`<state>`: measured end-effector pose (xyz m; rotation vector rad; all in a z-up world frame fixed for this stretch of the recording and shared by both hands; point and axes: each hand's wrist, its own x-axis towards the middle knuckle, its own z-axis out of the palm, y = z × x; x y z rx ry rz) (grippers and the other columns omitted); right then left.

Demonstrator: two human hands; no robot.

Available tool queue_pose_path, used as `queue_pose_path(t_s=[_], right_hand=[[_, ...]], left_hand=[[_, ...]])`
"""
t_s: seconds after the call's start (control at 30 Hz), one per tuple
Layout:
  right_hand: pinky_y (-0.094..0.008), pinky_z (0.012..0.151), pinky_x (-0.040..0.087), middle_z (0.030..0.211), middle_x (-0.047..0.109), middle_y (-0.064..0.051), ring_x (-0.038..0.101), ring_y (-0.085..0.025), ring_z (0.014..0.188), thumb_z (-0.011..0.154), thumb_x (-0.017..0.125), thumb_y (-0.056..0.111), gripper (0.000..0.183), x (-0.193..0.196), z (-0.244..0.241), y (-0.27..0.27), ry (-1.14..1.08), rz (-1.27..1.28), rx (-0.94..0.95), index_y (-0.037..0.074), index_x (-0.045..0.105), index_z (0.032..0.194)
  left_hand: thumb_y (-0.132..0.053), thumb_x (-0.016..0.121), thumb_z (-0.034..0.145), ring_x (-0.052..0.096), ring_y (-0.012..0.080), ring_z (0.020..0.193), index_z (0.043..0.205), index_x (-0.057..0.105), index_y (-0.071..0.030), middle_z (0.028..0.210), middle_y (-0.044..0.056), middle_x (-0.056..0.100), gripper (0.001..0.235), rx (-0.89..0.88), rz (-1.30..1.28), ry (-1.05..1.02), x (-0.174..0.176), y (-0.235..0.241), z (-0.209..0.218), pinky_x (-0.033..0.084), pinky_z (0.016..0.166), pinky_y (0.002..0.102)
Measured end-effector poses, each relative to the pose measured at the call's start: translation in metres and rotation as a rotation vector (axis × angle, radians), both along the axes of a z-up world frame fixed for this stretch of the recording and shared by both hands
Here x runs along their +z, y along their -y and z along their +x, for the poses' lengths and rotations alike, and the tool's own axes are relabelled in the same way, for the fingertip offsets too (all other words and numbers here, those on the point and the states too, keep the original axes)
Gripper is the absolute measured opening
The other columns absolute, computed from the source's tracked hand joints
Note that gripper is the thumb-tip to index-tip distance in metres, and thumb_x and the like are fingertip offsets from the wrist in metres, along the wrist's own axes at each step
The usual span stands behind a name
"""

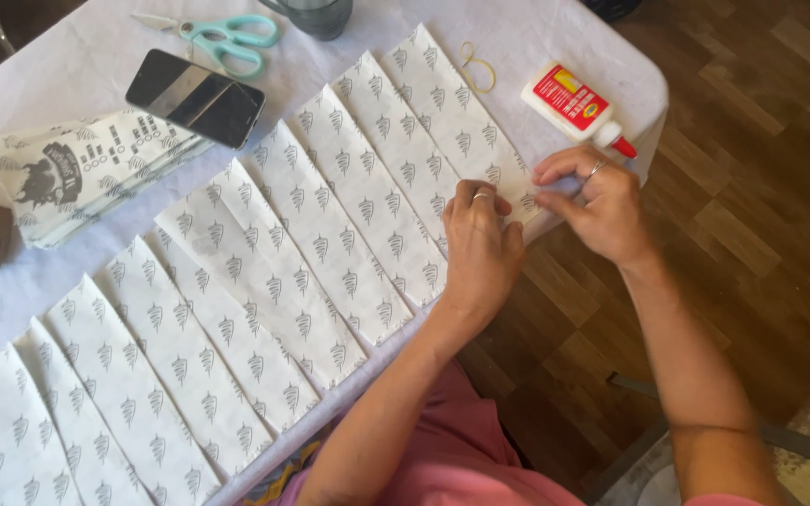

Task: The person is folding long printed paper strips in half and then applying glue to the ends of a row of folded strips to prepare them for packaging or use as sleeves.

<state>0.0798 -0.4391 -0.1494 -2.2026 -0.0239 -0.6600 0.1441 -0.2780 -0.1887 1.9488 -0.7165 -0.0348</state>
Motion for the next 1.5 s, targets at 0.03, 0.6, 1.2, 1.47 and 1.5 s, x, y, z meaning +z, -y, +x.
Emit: queue_pose_path(t_s=[0.03, 0.6, 1.2, 1.47, 1.5], right_hand=[[-0.040, 0.093, 0.053, 0.104, 0.073, -0.014, 0.071, -0.029, 0.099, 0.088, 0.086, 0.004, 0.018, -0.003, 0.000, -0.002, -0.007, 0.005, 0.000, 0.000, 0.071, 0.098], [-0.040, 0.095, 0.052, 0.104, 0.073, -0.015, 0.070, -0.028, 0.101, 0.090, 0.077, -0.010, 0.013, -0.001, 0.001, -0.005, -0.039, 0.059, -0.006, -0.002, 0.071, 0.099], [-0.044, 0.098, 0.051, 0.116, 0.067, -0.015, 0.066, -0.033, 0.111, 0.090, 0.088, 0.017, 0.031, -0.002, -0.002, -0.020, -0.024, -0.106, -0.063, 0.003, 0.067, 0.109], [-0.044, 0.093, 0.055, 0.110, 0.073, -0.015, 0.071, -0.036, 0.107, 0.104, 0.069, -0.003, 0.007, 0.016, -0.007, -0.036, 0.066, -0.167, -0.090, 0.002, 0.073, 0.107], [-0.047, 0.092, 0.055, 0.111, 0.073, -0.017, 0.070, -0.039, 0.109, 0.106, 0.064, -0.004, 0.012, 0.020, -0.009, -0.044, 0.108, -0.200, -0.089, 0.001, 0.074, 0.111]], left_hand=[[-0.001, 0.078, 0.064, 0.067, 0.0378, 0.108, 0.081, 0.063, -0.003, 0.110, 0.011, 0.057, 0.023, 0.000, 0.005, -0.007, -0.001, -0.002, -0.001, 0.043, 0.107, 0.052], [-0.001, 0.086, 0.071, 0.067, 0.0383, 0.107, 0.088, 0.065, 0.001, 0.107, 0.015, 0.056, 0.027, -0.049, 0.136, 0.046, 0.005, -0.001, 0.002, 0.044, 0.107, 0.055], [0.003, 0.083, 0.069, 0.067, 0.0360, 0.107, 0.087, 0.066, 0.000, 0.106, 0.012, 0.056, 0.026, -0.020, 0.115, 0.065, 0.001, 0.000, -0.002, 0.045, 0.108, 0.055], [0.013, 0.065, 0.071, 0.064, 0.0378, 0.115, 0.094, 0.065, 0.004, 0.110, 0.016, 0.056, 0.025, -0.007, 0.129, 0.263, 0.015, -0.004, -0.021, 0.046, 0.106, 0.051], [0.014, 0.057, 0.071, 0.062, 0.0370, 0.120, 0.098, 0.065, 0.005, 0.111, 0.016, 0.055, 0.029, -0.001, 0.132, 0.360, 0.014, -0.005, -0.024, 0.047, 0.105, 0.049]])
